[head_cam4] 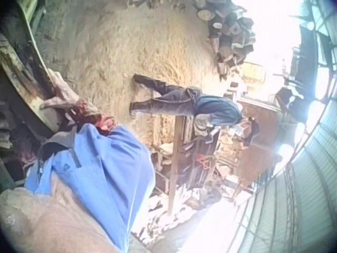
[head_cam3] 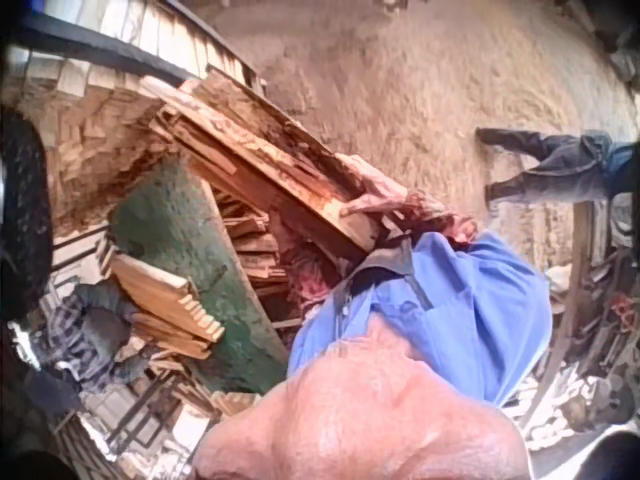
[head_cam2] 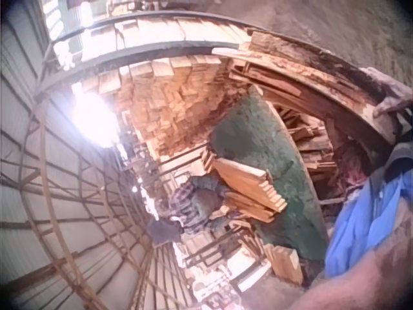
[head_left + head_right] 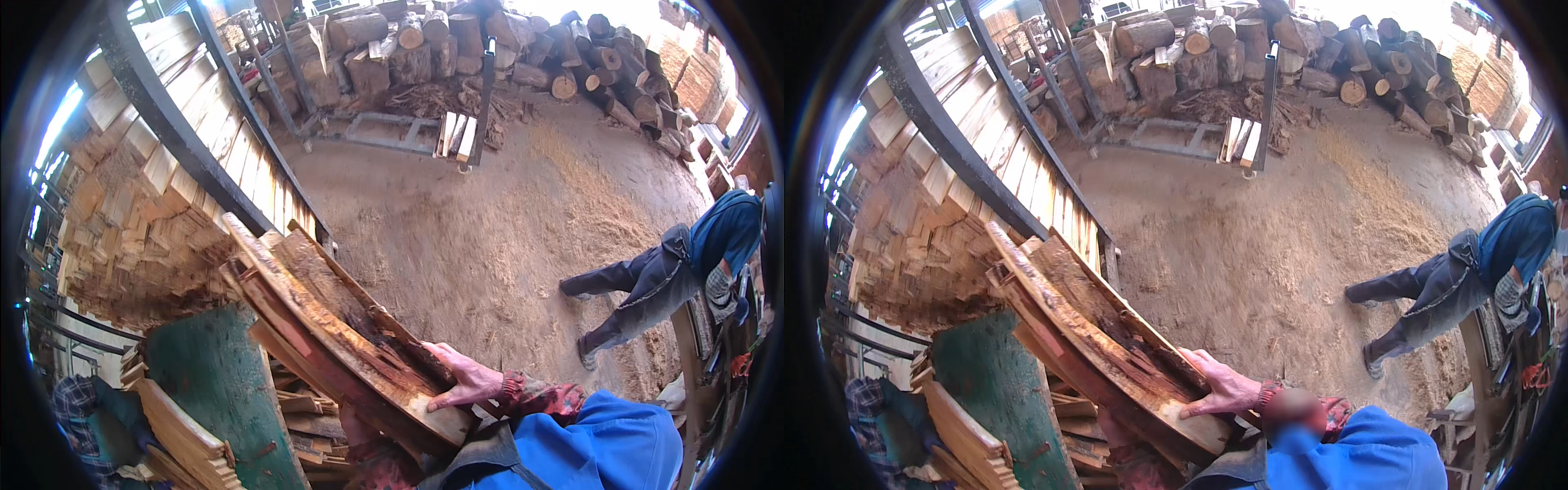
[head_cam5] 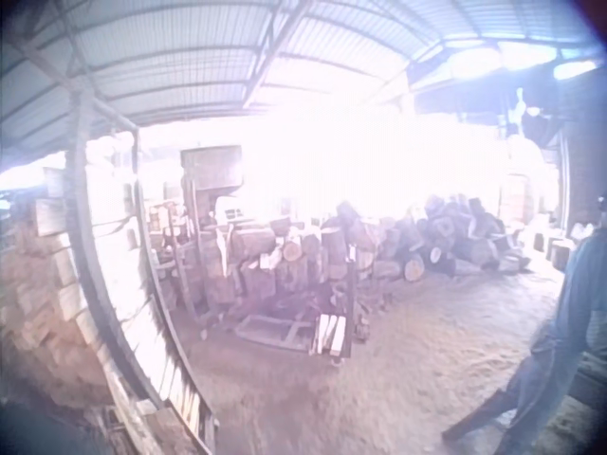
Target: The person stacks cut wooden planks on a green metal table in a workshop. They repeatedly pick up planks from a pile and arrange them neatly on the table while another person works nearby.
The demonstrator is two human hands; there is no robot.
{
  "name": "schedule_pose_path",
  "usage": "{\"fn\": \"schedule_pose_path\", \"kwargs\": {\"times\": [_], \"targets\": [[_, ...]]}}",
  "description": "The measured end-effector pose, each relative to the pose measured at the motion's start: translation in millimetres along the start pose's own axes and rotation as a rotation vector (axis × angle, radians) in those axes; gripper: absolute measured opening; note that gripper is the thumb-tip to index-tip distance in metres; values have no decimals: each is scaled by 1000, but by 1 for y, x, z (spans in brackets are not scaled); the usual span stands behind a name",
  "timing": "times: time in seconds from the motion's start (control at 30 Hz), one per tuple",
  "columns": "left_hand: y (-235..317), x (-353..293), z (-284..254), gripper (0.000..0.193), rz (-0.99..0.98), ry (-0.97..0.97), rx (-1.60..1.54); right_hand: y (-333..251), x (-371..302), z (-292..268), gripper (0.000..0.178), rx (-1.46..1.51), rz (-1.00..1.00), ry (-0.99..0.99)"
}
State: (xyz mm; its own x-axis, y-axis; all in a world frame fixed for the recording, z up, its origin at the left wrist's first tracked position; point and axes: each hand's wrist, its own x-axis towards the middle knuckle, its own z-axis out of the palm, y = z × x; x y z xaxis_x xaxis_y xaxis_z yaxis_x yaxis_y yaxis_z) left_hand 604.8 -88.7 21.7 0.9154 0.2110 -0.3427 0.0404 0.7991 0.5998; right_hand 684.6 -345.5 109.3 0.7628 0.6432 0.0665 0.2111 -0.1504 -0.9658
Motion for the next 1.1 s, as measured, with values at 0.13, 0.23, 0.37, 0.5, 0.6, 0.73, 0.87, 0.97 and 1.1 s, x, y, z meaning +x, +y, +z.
{"fn": "schedule_pose_path", "kwargs": {"times": [0.13, 0.23, 0.37, 0.5, 0.6, 0.73, 0.87, 0.97, 1.1], "targets": [[-2, 50, 10, 63, -102, -48, 1, 16, 18, -11, 111, -11, 48, 86], [-10, 91, 34, 58, -109, -120, 9, 32, 34, -34, 110, -52, 82, 146], [-21, 152, 66, 58, -144, -219, 95, 50, 71, -77, 107, -57, 88, 189], [-44, 219, 107, 59, -175, -193, 107, 75, 107, -139, 106, -39, 70, 209], [-48, 263, 155, 54, -229, -180, -4, 91, 143, -190, 107, -85, 81, 202], [-60, 309, 196, 54, -205, -77, 53, 96, 181, -251, 106, -38, 165, 144], [-54, 361, 234, 54, -197, -119, 27, 106, 230, -294, 102, 2, 136, 137], [-47, 408, 257, 53, -181, -104, 54, 112, 272, -324, 102, 25, 148, 129], [-41, 476, 281, 51, -188, -107, 66, 135, 332, -361, 104, 27, 146, 144]]}}
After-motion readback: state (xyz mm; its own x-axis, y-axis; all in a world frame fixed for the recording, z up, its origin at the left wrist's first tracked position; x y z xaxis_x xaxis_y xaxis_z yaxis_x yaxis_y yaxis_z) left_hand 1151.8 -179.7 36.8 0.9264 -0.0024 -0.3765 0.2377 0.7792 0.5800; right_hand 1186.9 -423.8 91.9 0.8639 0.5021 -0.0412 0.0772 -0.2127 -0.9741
